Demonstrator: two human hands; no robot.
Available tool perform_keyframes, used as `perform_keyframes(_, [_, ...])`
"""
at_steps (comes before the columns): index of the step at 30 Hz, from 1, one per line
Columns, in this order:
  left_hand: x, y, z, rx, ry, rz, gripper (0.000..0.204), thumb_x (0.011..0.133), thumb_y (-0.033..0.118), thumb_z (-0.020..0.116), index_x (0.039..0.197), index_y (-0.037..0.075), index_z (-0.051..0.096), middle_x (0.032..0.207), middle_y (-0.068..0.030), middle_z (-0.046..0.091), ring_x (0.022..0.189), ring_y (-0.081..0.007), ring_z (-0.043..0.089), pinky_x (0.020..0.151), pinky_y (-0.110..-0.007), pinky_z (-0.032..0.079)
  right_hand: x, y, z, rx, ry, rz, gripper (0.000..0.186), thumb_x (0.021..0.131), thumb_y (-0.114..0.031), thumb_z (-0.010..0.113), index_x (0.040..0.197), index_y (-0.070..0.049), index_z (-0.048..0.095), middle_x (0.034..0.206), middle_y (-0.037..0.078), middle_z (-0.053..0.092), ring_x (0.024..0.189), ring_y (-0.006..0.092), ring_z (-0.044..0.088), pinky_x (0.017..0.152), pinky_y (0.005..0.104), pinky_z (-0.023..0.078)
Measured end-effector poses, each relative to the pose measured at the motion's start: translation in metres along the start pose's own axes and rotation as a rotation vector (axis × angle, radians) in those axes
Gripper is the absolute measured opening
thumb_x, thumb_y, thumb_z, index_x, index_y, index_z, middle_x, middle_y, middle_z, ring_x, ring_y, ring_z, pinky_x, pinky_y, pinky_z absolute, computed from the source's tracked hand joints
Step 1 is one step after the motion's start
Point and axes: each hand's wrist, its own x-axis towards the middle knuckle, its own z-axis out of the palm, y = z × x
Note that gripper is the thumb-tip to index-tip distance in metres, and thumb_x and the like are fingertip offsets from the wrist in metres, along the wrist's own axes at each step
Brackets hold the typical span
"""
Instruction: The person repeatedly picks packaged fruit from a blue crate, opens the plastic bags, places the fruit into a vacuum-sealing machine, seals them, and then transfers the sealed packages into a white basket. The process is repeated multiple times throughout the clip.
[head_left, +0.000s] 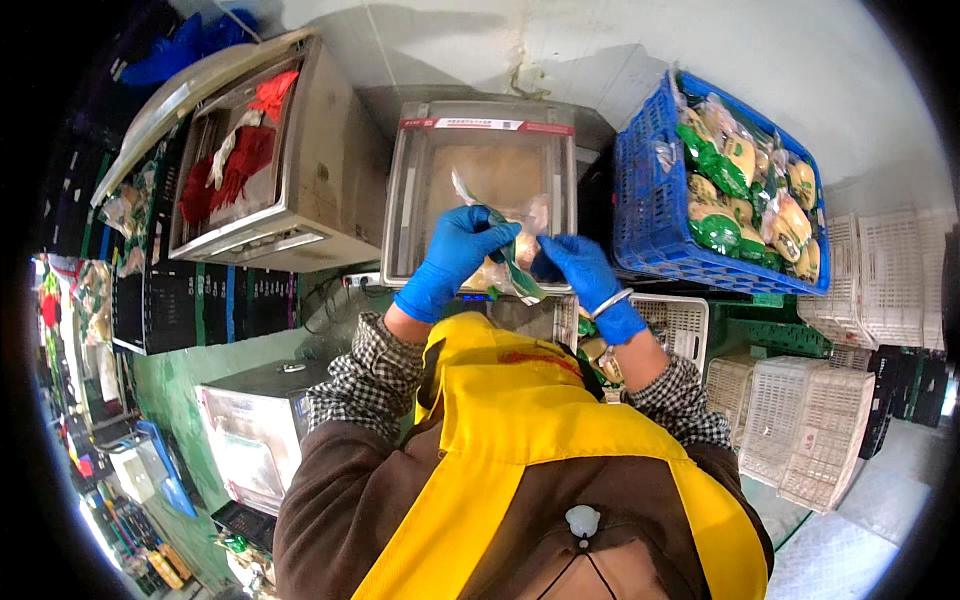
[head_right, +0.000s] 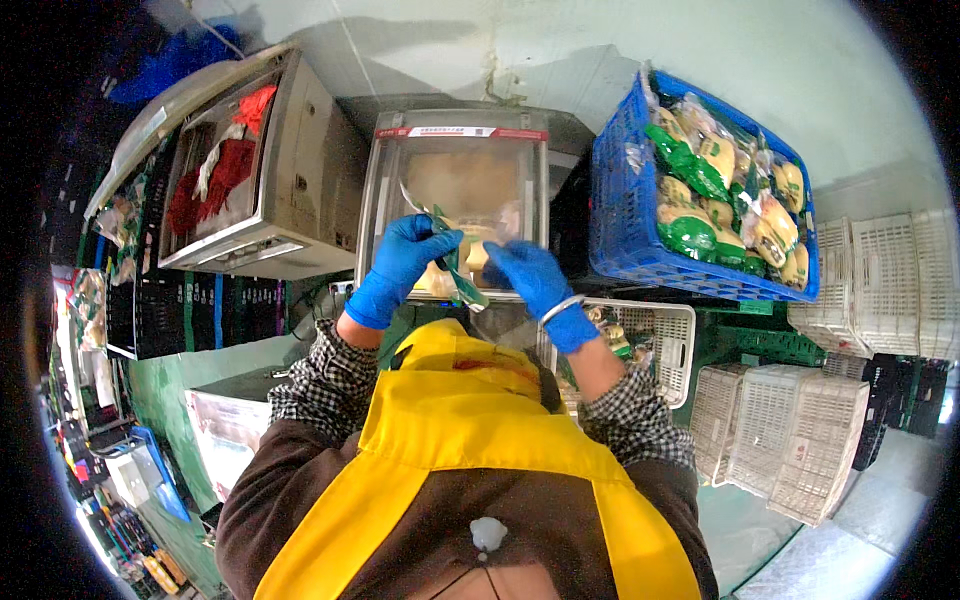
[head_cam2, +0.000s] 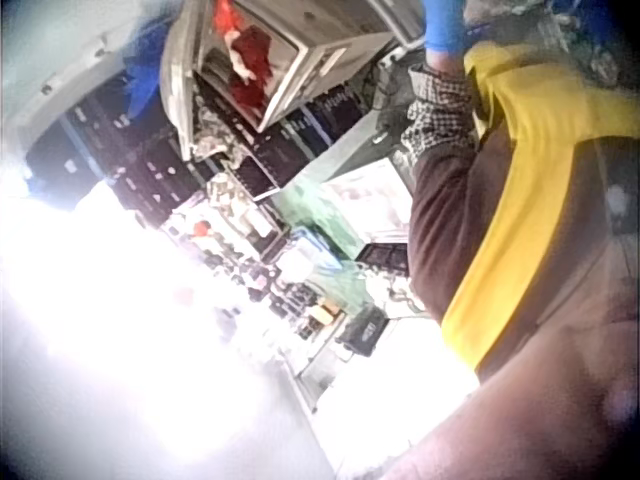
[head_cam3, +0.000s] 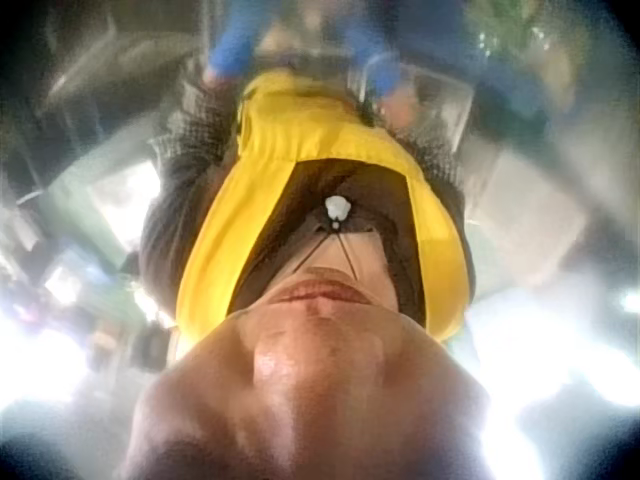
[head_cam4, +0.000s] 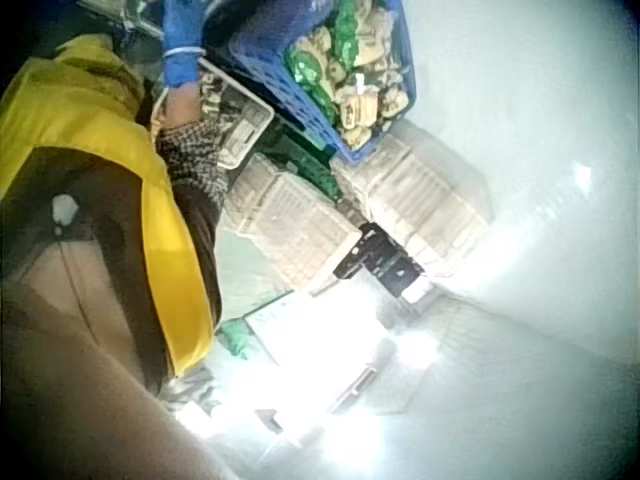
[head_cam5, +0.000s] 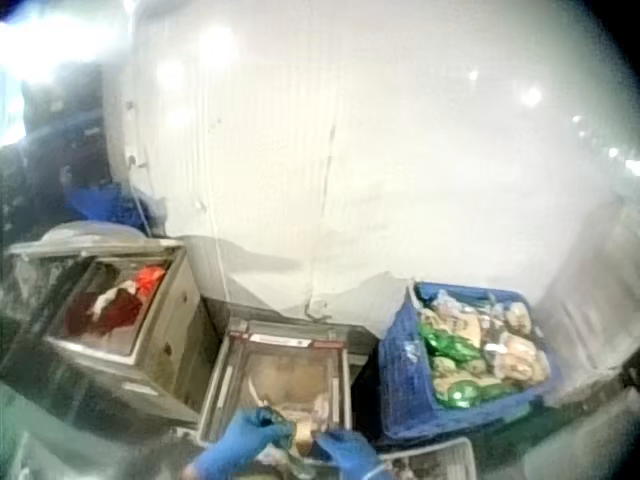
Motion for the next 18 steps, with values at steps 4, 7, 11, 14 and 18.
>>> perform_keyframes(4, [-0.003, -0.020, -0.029, 0.267, 0.072, -0.107, 0.012, 0.076, 0.010, 0.064, 0.076, -0.002, 0.063, 0.064, -0.0084, 0.062, 0.056, -0.0134, 0.059, 0.052, -0.025, 0.046, 0.030, -0.033, 0.043, -0.388, -0.038, -0.281, 0.031, 0.076, -0.027, 0.069, 0.090, 0.000, 0.062, 0.081, 0.009, 0.064, 0.075, 0.0164, 0.060, 0.068, 0.0267, 0.048])
perform_keyframes(7, [0.002, -0.050, -0.051, 0.348, 0.090, -0.131, 0.019, 0.073, 0.018, 0.068, 0.077, -0.001, 0.066, 0.066, -0.0121, 0.064, 0.057, -0.0154, 0.061, 0.055, -0.028, 0.047, 0.057, -0.024, 0.073, -0.531, -0.089, -0.333, 0.037, 0.073, -0.038, 0.067, 0.080, -0.002, 0.064, 0.079, 0.015, 0.064, 0.070, 0.0258, 0.062, 0.065, 0.0327, 0.047])
perform_keyframes(11, [0.006, -0.061, -0.055, 0.323, 0.018, -0.174, 0.017, 0.076, 0.012, 0.066, 0.081, -0.004, 0.064, 0.067, -0.0081, 0.062, 0.058, -0.0107, 0.057, 0.053, -0.024, 0.046, 0.080, -0.015, 0.070, -0.763, -0.169, -0.262, 0.028, 0.075, -0.032, 0.061, 0.078, -0.004, 0.065, 0.076, 0.017, 0.061, 0.069, 0.0309, 0.060, 0.066, 0.0364, 0.047])
perform_keyframes(14, [0.011, -0.064, -0.059, 0.112, -0.007, -0.267, 0.019, 0.078, 0.013, 0.065, 0.082, -0.005, 0.063, 0.070, -0.0084, 0.063, 0.060, -0.0135, 0.059, 0.056, -0.025, 0.047, 0.084, -0.013, 0.073, -0.852, -0.061, -0.284, 0.024, 0.077, -0.028, 0.055, 0.077, -0.006, 0.064, 0.072, 0.017, 0.061, 0.068, 0.0315, 0.060, 0.064, 0.0399, 0.046])
perform_keyframes(18, [0.021, -0.076, -0.063, -0.134, -0.056, -0.276, 0.013, 0.080, 0.011, 0.061, 0.084, -0.002, 0.063, 0.072, -0.0086, 0.063, 0.063, -0.0152, 0.060, 0.062, -0.026, 0.048, 0.088, -0.005, 0.073, -0.754, 0.069, -0.317, 0.022, 0.077, -0.025, 0.056, 0.074, -0.004, 0.063, 0.071, 0.017, 0.060, 0.066, 0.0317, 0.059, 0.061, 0.0389, 0.046])
